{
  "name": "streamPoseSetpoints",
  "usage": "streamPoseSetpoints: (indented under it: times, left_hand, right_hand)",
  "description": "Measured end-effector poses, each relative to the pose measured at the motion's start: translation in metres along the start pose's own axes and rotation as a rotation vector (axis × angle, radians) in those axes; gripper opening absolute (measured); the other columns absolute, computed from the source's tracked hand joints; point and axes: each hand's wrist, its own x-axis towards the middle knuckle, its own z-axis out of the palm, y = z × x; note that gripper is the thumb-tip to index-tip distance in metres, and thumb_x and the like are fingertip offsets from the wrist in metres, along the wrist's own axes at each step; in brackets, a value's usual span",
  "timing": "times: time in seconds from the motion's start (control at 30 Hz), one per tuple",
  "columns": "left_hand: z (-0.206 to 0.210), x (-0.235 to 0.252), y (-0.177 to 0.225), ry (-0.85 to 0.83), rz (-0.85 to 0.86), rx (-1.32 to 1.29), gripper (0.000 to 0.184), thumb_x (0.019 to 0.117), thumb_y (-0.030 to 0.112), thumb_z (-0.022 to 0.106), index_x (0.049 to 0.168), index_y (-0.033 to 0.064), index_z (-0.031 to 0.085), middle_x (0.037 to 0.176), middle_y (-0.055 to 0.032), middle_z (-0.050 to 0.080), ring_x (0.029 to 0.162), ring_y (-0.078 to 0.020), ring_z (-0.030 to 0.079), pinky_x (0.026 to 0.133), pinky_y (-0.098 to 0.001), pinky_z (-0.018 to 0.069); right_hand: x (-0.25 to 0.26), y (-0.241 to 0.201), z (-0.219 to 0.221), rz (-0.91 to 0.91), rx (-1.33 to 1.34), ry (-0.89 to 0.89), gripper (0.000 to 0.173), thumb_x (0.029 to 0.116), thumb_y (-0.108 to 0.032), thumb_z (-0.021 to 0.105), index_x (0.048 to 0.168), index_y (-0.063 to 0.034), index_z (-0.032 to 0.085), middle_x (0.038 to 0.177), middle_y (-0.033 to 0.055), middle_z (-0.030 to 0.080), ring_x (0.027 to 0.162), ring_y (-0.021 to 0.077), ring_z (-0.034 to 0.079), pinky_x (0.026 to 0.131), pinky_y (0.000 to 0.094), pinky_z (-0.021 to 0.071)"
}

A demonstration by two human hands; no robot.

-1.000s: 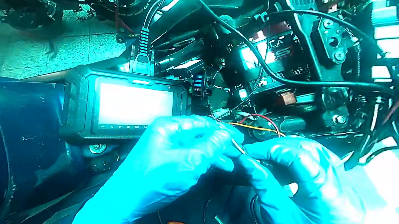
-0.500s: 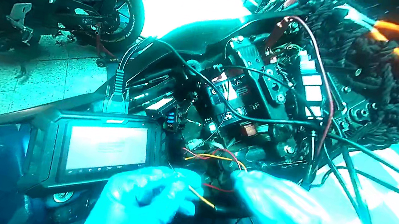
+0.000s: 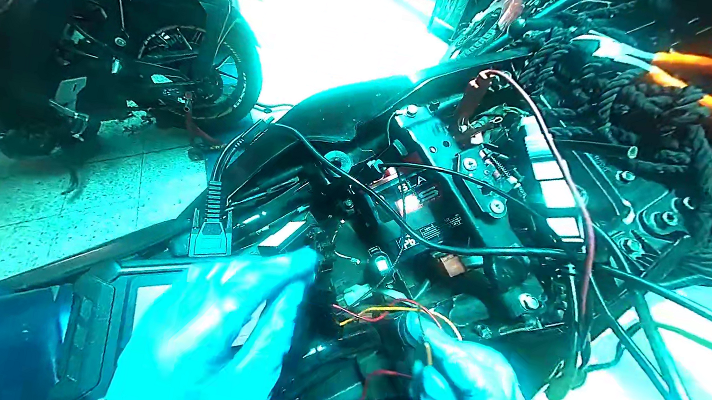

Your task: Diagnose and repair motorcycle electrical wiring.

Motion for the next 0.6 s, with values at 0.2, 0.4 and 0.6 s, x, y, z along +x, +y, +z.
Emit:
streamPoseSetpoints:
  times: [0.2,0.4,0.6]
  left_hand:
    - [0.053,0.036,0.008,-0.436,0.196,0.633,0.037,0.0898,0.023,0.076,0.123,0.0076,0.073,0.115,-0.0165,0.072,0.1,-0.0345,0.072,0.083,-0.051,0.0586]
    - [0.049,0.069,-0.014,-0.558,0.024,0.536,0.018,0.0938,0.018,0.073,0.11,0.0199,0.079,0.106,-0.0017,0.076,0.096,-0.0232,0.073,0.083,-0.051,0.0599]
    - [0.029,0.148,-0.008,-0.935,-0.482,0.19,0.011,0.0993,0.015,0.068,0.095,0.0088,0.077,0.074,-0.0044,0.072,0.057,-0.0125,0.065,0.055,-0.0282,0.0574]
  right_hand:
    - [0.006,0.011,0.0,0.045,0.217,0.097,0.021,0.1088,-0.028,0.046,0.113,-0.0159,0.062,0.105,-0.0031,0.067,0.093,-0.0021,0.062,0.082,0.0135,0.0505]
    - [0.013,0.02,0.006,0.081,0.204,0.181,0.021,0.1069,-0.027,0.05,0.11,-0.0157,0.068,0.103,-0.0012,0.071,0.091,0.0021,0.066,0.077,0.0185,0.0554]
    - [0.056,0.014,0.023,-0.009,0.087,0.2,0.018,0.0993,-0.018,0.058,0.11,-0.0121,0.071,0.098,-0.0021,0.071,0.083,0.001,0.066,0.07,0.0181,0.0554]
